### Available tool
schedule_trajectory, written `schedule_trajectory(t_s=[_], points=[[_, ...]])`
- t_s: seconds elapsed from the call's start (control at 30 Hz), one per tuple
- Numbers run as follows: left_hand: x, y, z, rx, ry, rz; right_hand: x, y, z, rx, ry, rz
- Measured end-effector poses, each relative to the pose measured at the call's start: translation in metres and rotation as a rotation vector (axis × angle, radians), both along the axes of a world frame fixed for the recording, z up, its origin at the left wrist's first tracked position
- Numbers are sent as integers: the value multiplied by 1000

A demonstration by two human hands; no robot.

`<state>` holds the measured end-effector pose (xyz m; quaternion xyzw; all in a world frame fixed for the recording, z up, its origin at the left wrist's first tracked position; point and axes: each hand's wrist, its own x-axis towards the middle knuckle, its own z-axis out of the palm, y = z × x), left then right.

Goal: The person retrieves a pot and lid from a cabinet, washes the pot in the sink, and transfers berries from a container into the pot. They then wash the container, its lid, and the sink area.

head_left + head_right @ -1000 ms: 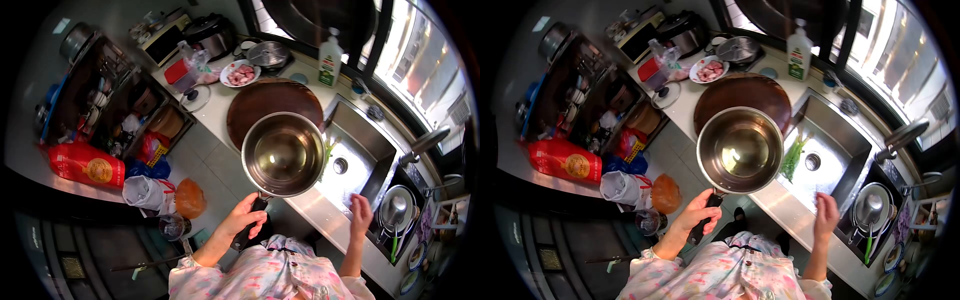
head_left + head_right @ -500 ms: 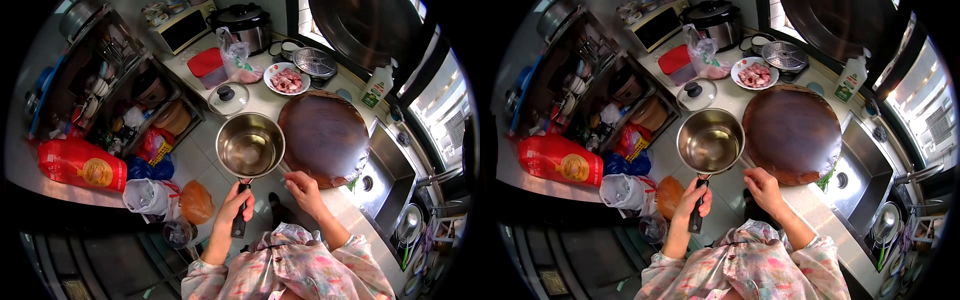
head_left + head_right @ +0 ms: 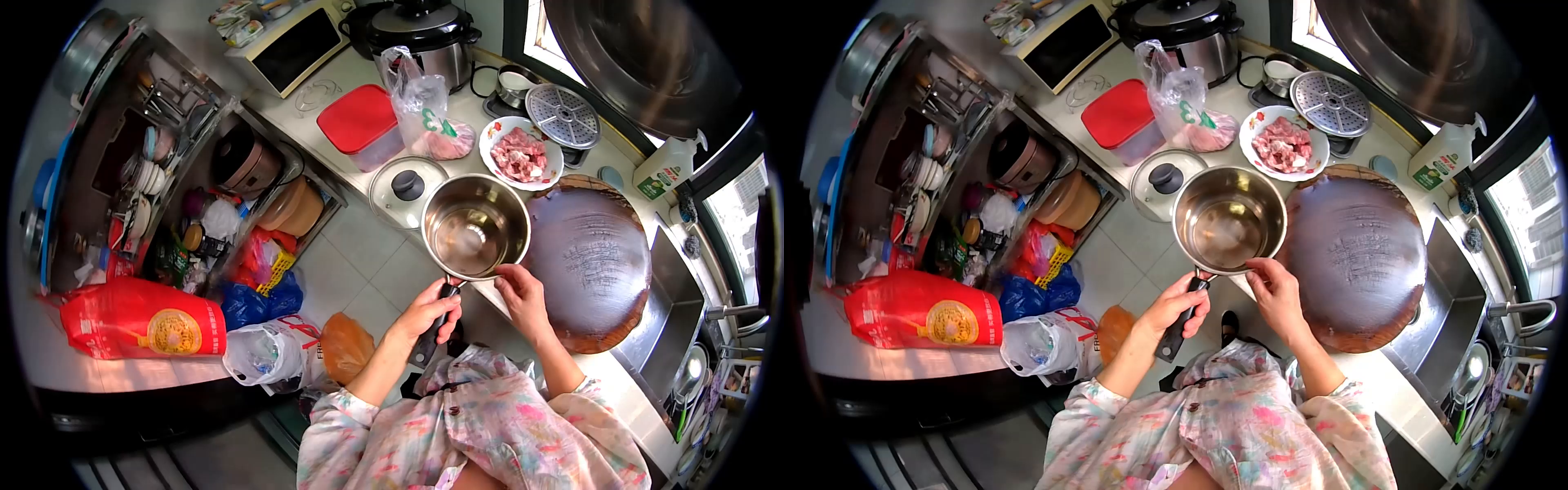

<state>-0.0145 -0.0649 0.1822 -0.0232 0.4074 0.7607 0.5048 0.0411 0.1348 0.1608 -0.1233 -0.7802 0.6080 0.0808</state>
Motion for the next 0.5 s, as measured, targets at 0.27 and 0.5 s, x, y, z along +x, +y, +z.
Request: schedule_trajectory(t_s=[0.27, 0.5], points=[[-95, -16, -38, -874, 700, 263, -20, -7, -1, 189, 28, -106], [-222, -3, -66, -968, 1597, 201, -21, -33, 3, 278, -3, -301]])
